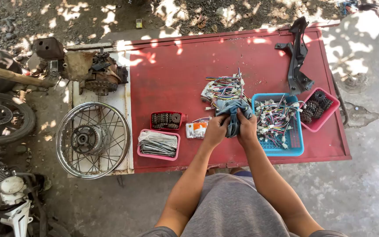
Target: Cleaning and inspecting a bundle of motorcycle wiring harnesses using a cloth.
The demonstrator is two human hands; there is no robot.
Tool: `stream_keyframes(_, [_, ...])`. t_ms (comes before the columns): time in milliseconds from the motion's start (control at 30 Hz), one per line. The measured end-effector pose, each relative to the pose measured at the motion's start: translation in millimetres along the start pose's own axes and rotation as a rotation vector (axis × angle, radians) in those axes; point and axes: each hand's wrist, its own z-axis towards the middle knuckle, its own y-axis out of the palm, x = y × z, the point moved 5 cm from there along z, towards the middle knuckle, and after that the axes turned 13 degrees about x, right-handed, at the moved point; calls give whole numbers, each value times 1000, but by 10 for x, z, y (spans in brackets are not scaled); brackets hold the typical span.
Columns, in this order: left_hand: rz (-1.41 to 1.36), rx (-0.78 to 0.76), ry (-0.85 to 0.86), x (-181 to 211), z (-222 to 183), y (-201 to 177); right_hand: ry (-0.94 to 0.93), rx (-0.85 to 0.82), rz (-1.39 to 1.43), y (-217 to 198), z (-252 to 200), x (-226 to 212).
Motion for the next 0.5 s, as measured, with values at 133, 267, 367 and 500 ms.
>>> stream_keyframes(133, [-15, 18, -33, -63, -79, -177, -34, -6, -47, 9, -24, 78])
stream_keyframes(267, [-49, 39, -39, 45, -104, -258, -141, -49, -184, 94, -101, -41])
stream_keyframes(367, [-36, 38, -27, 36, -60, -281, -147, -95, -242, 157, -118, -84])
stream_keyframes(500, [-61, -32, -9, -209, -1, -184, -113, -79, -278, 191, -190, -192])
